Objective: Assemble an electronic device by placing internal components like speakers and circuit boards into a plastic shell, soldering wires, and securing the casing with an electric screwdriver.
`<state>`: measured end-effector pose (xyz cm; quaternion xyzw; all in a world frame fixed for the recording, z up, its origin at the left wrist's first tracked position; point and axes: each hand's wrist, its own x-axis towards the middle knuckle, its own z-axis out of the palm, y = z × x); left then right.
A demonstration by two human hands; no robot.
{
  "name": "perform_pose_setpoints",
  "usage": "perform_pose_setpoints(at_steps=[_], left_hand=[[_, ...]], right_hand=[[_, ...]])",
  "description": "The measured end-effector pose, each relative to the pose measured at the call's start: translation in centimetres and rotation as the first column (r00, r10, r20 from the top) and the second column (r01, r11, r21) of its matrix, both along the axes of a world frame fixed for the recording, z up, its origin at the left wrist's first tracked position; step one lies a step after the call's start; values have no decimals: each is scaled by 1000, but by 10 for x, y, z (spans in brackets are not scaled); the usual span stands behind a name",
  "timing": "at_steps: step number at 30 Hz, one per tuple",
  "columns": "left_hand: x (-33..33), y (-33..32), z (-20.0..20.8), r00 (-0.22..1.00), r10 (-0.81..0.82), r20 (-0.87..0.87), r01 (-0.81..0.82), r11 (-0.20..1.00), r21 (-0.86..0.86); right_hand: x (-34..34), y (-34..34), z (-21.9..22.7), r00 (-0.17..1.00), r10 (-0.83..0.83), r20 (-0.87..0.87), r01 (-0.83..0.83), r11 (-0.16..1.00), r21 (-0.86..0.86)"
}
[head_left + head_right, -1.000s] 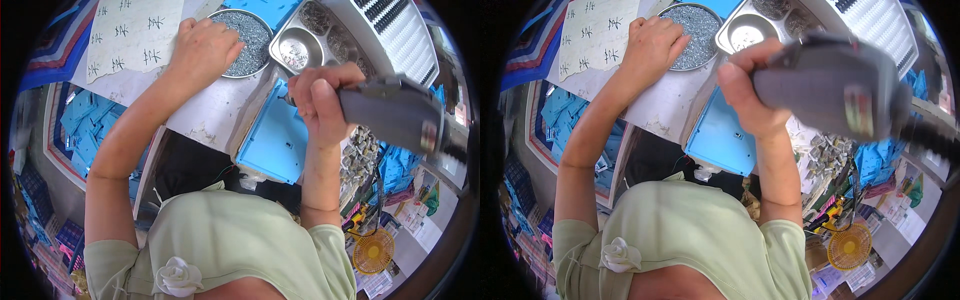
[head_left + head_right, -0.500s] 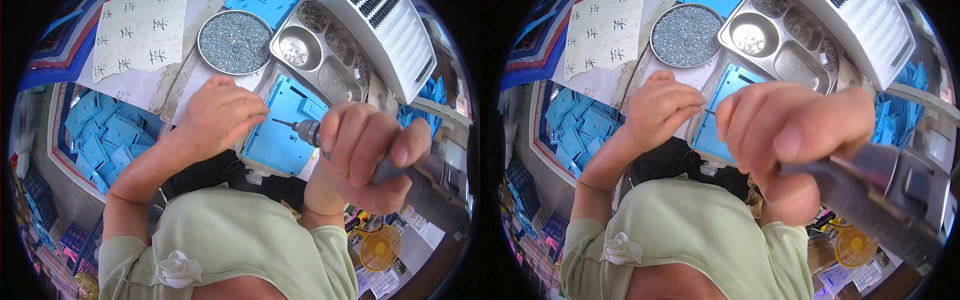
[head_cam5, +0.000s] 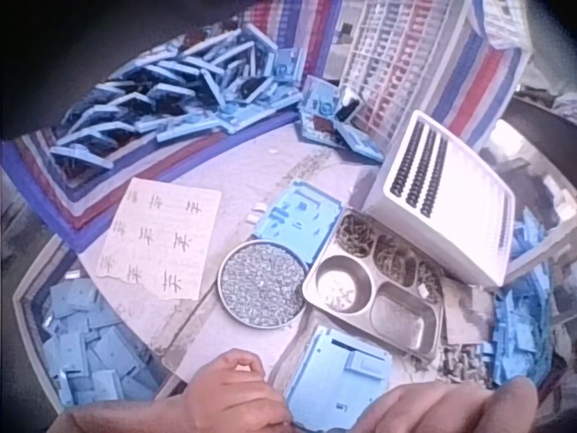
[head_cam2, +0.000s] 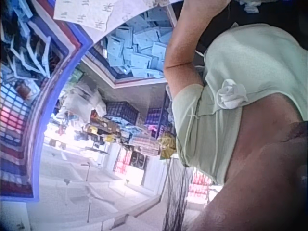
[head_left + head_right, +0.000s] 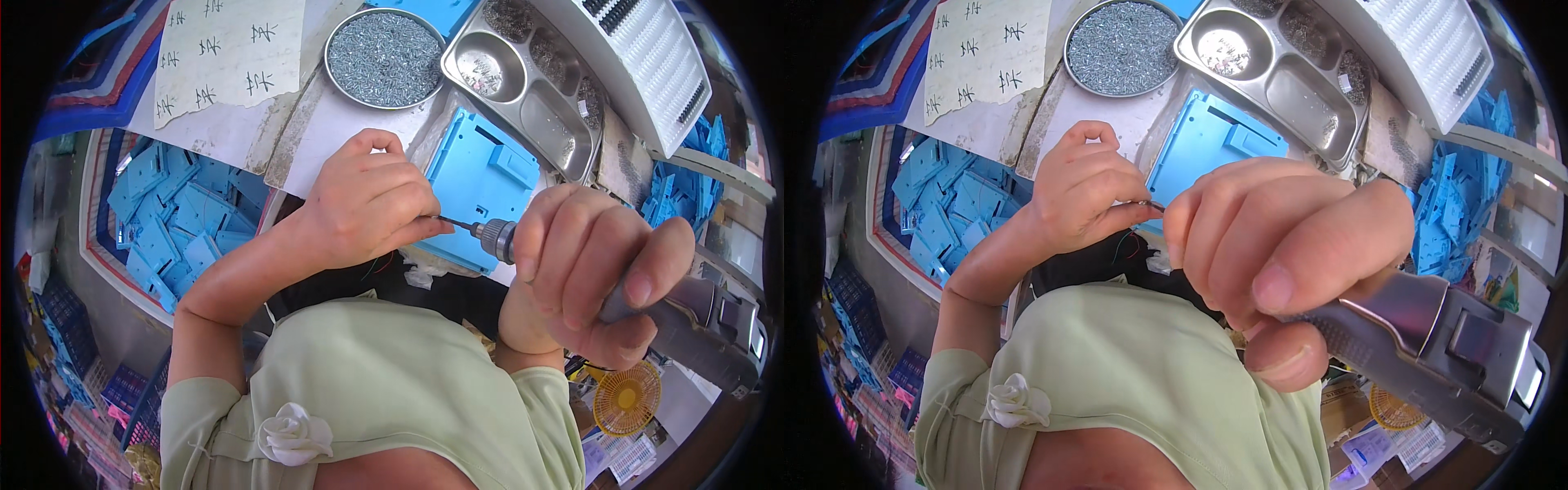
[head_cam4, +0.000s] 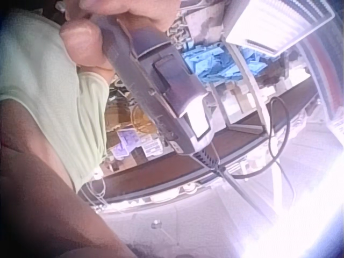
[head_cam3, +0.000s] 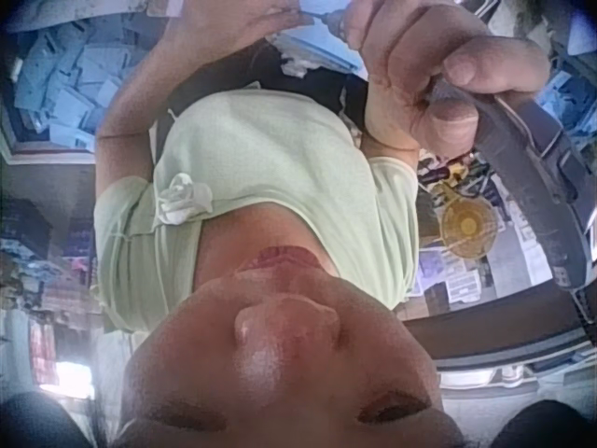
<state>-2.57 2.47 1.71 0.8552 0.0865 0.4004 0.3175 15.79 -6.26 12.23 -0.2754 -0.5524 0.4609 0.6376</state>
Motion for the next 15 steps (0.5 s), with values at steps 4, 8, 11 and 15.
perform_pose_setpoints(at_steps=[4,8,11,15], left_hand=[[-1,3,1,1000,-27,-6,28,999,34],[-4,6,5,994,-94,-56,98,993,66],[-8,1,-2,985,-147,-86,145,989,-30],[-30,5,-14,977,101,-190,-139,970,-198]], right_hand=[[0,0,0,1000,14,9,-14,1000,-25],[-1,1,-2,999,20,27,-18,997,-75],[-12,-3,-7,997,-73,2,73,989,-128],[-18,-6,-26,981,-183,66,191,971,-142]])
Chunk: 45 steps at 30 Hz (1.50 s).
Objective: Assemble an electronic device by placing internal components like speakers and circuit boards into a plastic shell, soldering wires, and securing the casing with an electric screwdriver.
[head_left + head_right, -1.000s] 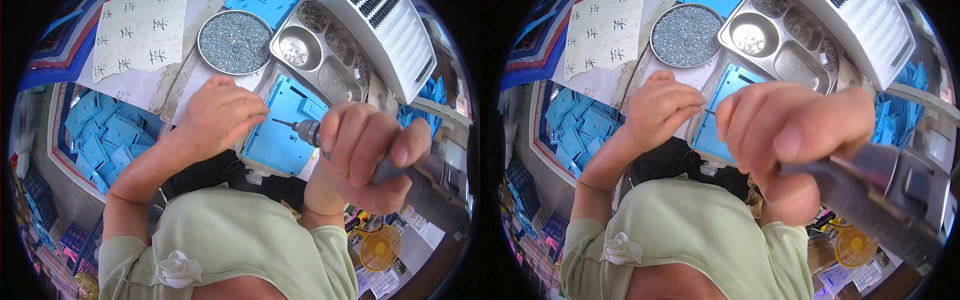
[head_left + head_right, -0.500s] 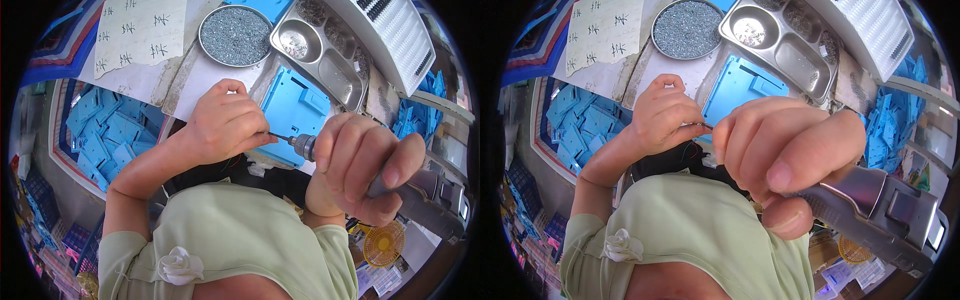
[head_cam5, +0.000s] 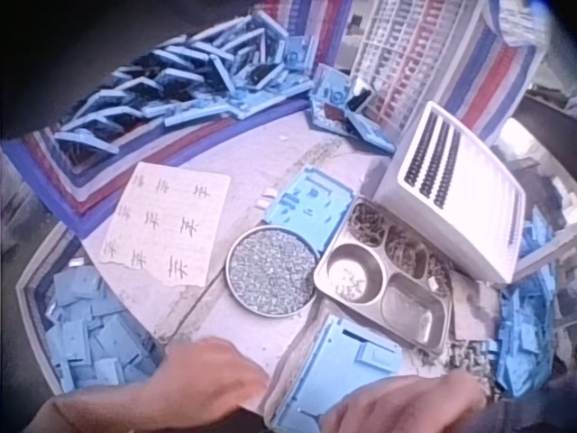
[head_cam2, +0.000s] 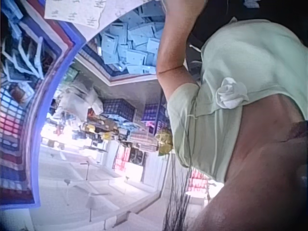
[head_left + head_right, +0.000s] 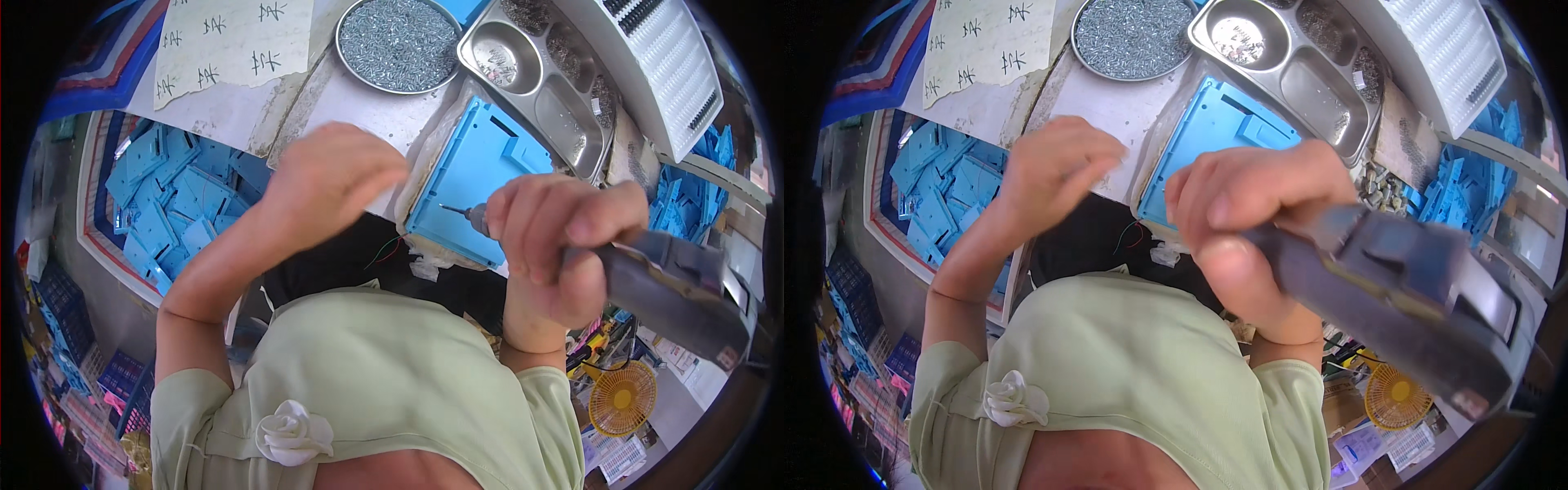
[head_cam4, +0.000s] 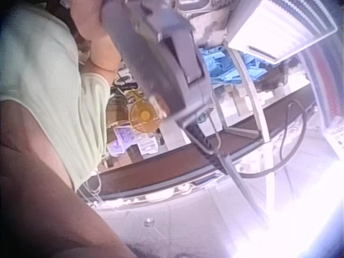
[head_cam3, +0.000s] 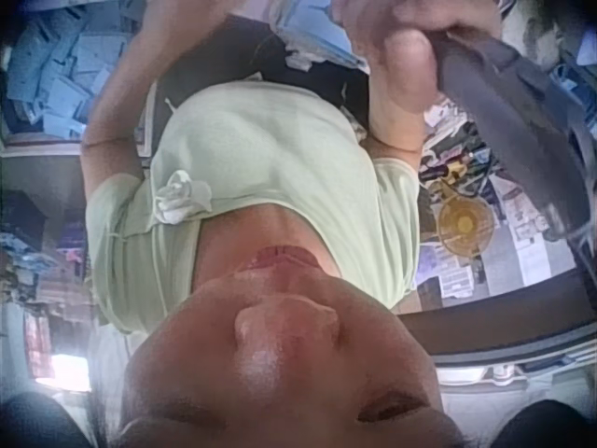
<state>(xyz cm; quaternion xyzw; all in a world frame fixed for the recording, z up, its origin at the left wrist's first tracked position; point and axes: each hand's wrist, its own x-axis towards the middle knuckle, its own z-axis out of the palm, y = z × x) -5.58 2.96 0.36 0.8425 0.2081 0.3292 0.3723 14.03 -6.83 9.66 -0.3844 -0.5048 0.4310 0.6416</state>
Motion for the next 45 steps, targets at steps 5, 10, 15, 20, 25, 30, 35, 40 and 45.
perform_pose_setpoints(at_steps=[5,10,15,20,25,30,35,40,45], left_hand=[[-21,3,-8,999,-25,-32,23,998,-55],[-8,-9,-6,998,42,-51,-42,999,11],[0,-20,-10,997,41,-66,-31,988,153],[3,-32,-10,1000,13,-9,-12,990,139],[10,-31,-10,998,19,62,-27,991,134],[8,-38,-11,998,6,70,-18,986,168],[-3,-38,4,998,-31,-48,36,994,106],[-19,-18,6,995,100,-6,-100,994,47],[-4,-7,-6,983,184,-1,-182,975,128]], right_hand=[[-12,4,-6,997,-57,55,60,996,-61],[-13,9,-25,981,6,196,11,996,-85],[-13,9,-34,976,36,213,-31,999,-27],[-9,9,-5,993,104,58,-108,992,64],[-13,7,2,992,101,-78,-94,992,79],[-14,-3,-1,990,110,-83,-104,992,74],[-24,-21,-11,992,31,-125,-31,1000,4],[-35,-23,-28,999,15,49,-15,1000,0],[-38,-22,-36,973,32,229,-46,997,57]])
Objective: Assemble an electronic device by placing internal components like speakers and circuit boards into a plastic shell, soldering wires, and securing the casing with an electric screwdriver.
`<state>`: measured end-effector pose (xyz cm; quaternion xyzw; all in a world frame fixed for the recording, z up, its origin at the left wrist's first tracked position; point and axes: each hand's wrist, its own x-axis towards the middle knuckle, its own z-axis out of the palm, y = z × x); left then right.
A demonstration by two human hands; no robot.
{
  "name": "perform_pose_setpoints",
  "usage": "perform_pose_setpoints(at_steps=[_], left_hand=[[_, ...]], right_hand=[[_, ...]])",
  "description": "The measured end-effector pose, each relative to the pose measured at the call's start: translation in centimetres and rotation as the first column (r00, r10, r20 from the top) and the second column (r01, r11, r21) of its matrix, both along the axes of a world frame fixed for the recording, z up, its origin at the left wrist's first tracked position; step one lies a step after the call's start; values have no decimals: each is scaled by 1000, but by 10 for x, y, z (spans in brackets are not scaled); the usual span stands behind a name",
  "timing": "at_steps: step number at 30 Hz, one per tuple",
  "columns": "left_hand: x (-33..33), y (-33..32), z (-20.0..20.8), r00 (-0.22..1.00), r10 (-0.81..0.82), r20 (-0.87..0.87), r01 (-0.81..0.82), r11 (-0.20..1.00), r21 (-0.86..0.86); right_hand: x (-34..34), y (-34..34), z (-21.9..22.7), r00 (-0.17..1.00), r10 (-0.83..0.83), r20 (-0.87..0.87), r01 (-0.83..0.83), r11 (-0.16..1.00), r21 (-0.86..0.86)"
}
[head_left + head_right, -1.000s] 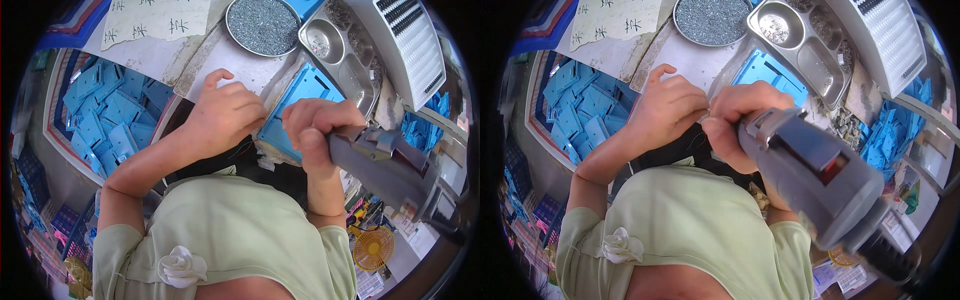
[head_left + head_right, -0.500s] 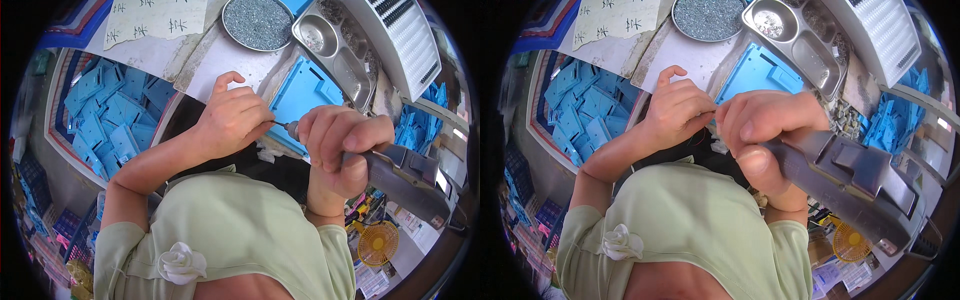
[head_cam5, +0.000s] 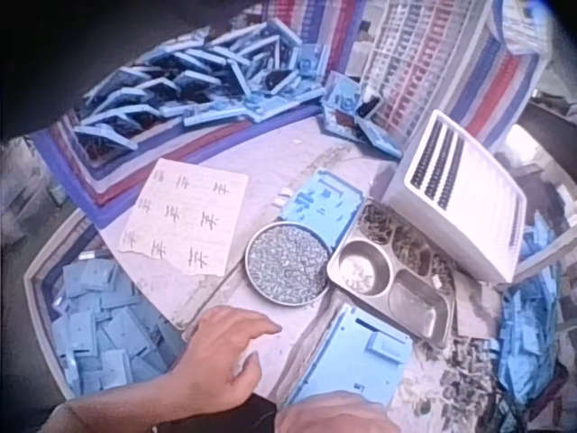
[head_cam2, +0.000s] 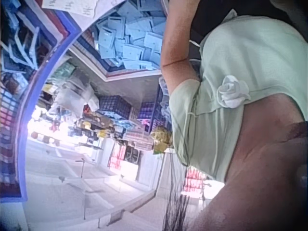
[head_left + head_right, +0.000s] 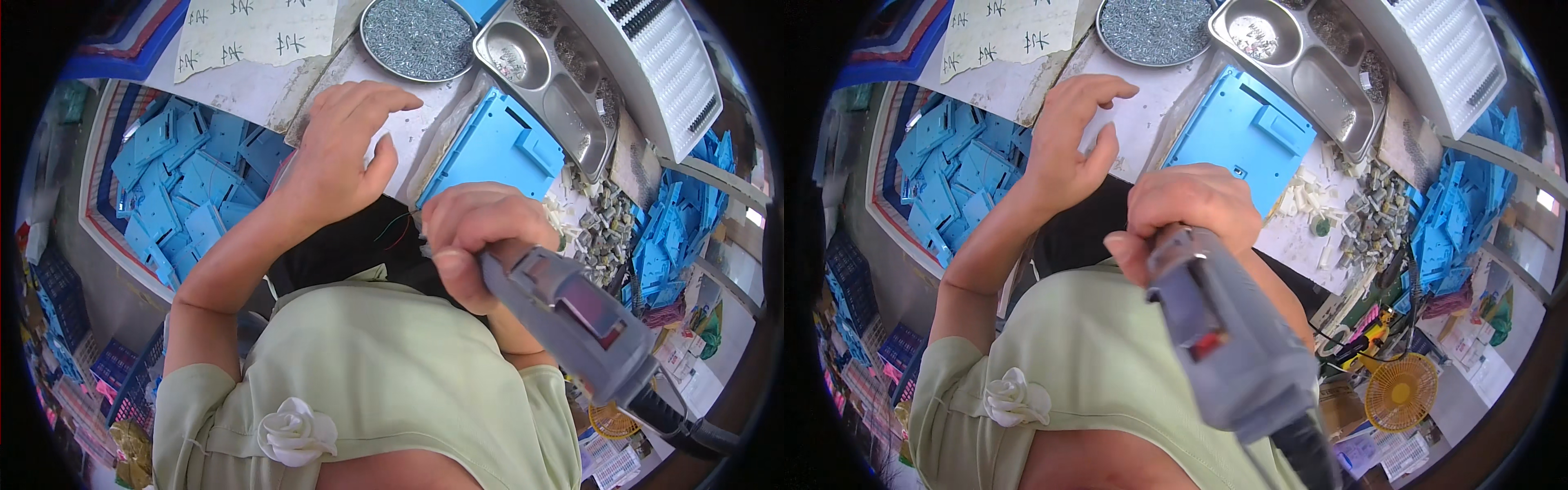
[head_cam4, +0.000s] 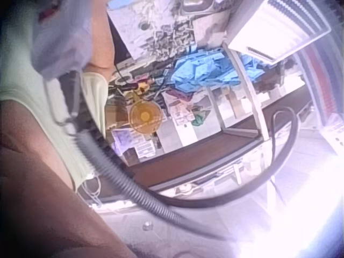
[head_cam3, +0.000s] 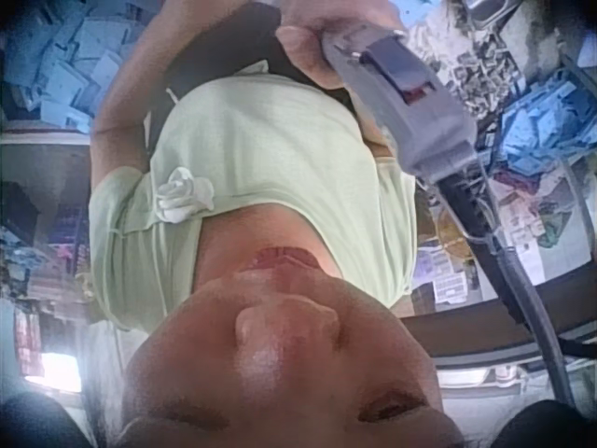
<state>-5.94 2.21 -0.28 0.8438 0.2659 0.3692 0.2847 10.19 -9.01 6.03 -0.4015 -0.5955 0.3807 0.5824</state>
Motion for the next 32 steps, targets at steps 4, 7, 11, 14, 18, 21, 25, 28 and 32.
perform_pose_setpoints(at_steps=[4,7,11,14,18,21,25,28,32], left_hand=[[38,1,11,983,-176,52,172,983,66],[72,-8,20,908,-418,30,415,907,76],[95,-25,11,852,-505,-137,519,850,92],[97,-24,12,845,-495,-202,521,846,109],[98,-27,17,847,-478,-233,510,854,104],[97,-27,16,849,-473,-233,506,857,102],[94,-29,14,855,-464,-231,490,869,70],[104,-14,19,874,-460,-158,466,885,-2],[124,12,20,906,-384,-177,392,920,8]], right_hand=[[30,-17,18,992,-50,-119,49,999,-7],[72,-34,32,946,-174,-272,224,960,165],[116,-54,7,885,-360,-294,417,894,161],[129,-42,-12,886,-332,-325,412,885,217],[130,-24,-12,876,-390,-282,459,854,244],[132,-26,-23,876,-392,-280,423,904,58],[105,-66,-6,868,-374,-326,392,920,-13],[98,-75,-19,871,-453,-188,454,890,-44],[105,-72,0,885,-330,-329,366,929,52]])
